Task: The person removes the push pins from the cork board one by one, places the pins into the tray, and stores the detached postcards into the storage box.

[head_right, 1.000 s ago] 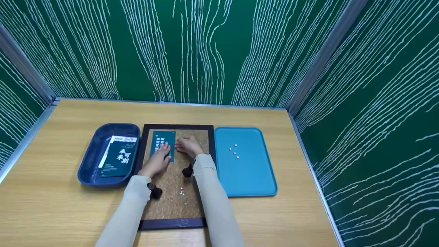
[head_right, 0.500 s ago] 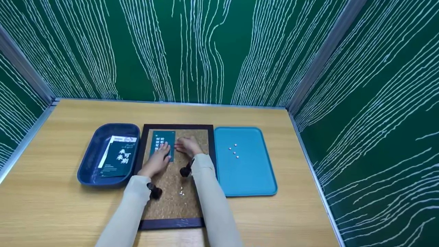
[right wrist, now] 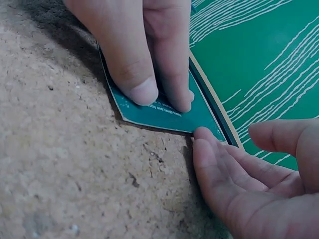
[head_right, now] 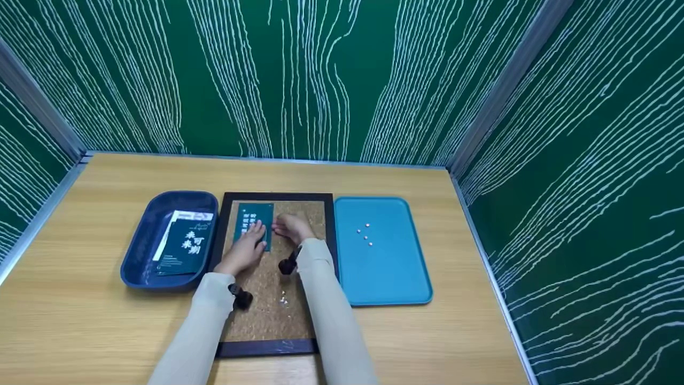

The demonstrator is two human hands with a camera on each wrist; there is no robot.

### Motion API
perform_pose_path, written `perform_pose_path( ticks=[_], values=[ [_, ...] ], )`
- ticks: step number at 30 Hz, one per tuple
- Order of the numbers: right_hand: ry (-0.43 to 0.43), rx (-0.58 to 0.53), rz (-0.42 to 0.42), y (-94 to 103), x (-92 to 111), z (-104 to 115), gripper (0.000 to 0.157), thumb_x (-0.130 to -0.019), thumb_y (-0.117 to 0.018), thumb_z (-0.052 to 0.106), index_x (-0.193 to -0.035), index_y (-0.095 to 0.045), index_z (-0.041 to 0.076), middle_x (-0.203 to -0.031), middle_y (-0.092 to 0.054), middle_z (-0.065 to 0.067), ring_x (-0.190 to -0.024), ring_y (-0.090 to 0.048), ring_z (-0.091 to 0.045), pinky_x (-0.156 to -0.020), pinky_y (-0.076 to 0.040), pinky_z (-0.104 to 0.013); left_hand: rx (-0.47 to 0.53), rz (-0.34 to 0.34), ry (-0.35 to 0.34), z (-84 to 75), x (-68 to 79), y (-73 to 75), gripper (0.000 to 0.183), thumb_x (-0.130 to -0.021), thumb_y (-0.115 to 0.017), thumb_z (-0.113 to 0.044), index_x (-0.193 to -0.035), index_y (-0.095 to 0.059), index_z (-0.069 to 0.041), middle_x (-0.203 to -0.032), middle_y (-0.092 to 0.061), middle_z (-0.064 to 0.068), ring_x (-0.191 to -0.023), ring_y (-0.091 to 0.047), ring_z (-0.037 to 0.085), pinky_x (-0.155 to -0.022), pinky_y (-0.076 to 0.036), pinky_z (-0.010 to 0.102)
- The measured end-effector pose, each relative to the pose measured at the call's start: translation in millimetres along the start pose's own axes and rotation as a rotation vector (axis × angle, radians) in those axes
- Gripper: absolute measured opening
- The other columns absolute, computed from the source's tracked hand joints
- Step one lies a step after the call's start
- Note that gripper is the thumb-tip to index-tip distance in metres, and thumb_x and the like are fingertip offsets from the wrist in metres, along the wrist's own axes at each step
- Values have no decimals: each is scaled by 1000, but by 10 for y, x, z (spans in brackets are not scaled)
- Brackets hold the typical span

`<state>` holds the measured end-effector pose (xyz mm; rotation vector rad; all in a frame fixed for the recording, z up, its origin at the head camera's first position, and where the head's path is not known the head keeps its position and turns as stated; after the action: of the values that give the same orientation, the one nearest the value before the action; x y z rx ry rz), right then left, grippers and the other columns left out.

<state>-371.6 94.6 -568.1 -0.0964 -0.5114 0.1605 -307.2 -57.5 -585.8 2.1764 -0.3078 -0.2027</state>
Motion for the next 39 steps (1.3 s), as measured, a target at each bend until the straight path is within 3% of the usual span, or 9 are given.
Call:
perform_pose_path(
  ticks=[7, 12, 17, 21, 30, 39],
  values=[
    [1, 31, -12, -45, 14, 22, 30, -101, -48, 5, -124, -55, -13, -109, -66, -20, -98, -66, -25, -85, -54, -29, 42, 7, 16, -6, 12, 11, 46, -100, -50, -8, -141, -40, 12, -151, -30, 27, -142, -22, 40, -115, -18, 52],
    [-7, 38, -2, -65, 2, 25, 22, -100, -48, 4, -112, -60, -10, -103, -67, -17, -91, -65, -22, -84, -53, -28, 61, 16, 24, -1, 20, 13, 46, -101, -49, -7, -142, -39, 12, -152, -28, 26, -142, -21, 38, -115, -17, 50],
    [10, 134, -21, -93, 22, 48, 18, -96, -51, 2, -105, -64, -8, -99, -67, -15, -90, -65, -22, -85, -53, -30, 62, 10, 10, 7, 14, 10, 46, -100, -49, -6, -141, -39, 13, -151, -29, 28, -142, -22, 40, -115, -17, 51],
    [23, 186, -65, -119, 23, 54, 19, -95, -55, 1, -107, -66, -8, -97, -67, -16, -88, -67, -22, -81, -55, -30, 57, 23, 11, 6, 6, 24, 47, -101, -48, -6, -142, -38, 13, -152, -28, 28, -142, -21, 40, -115, -17, 51],
    [46, 159, -115, -192, -16, 2, 27, -93, -58, -3, -119, -62, -10, -105, -66, -21, -85, -69, -23, -76, -57, -30, 67, 31, 16, 14, 9, 27, 47, -101, -48, -7, -143, -36, 12, -152, -27, 26, -142, -20, 39, -116, -16, 50],
    [96, 219, -138, -210, -12, -16, 25, -94, -60, -2, -117, -63, -9, -109, -64, -21, -89, -68, -25, -78, -57, -31, 63, 14, -16, 18, 3, 34, 46, -100, -48, -5, -141, -38, 14, -150, -29, 29, -141, -23, 42, -114, -19, 52]
  ],
)
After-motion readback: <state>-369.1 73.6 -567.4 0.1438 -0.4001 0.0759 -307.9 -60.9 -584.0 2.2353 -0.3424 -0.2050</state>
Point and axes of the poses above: each hand's wrist, its own x-axis away from the middle knuckle, its own y-axis out of the back of the hand, z = x × y, the point moved 1 cm from there along -x, towards the middle knuckle
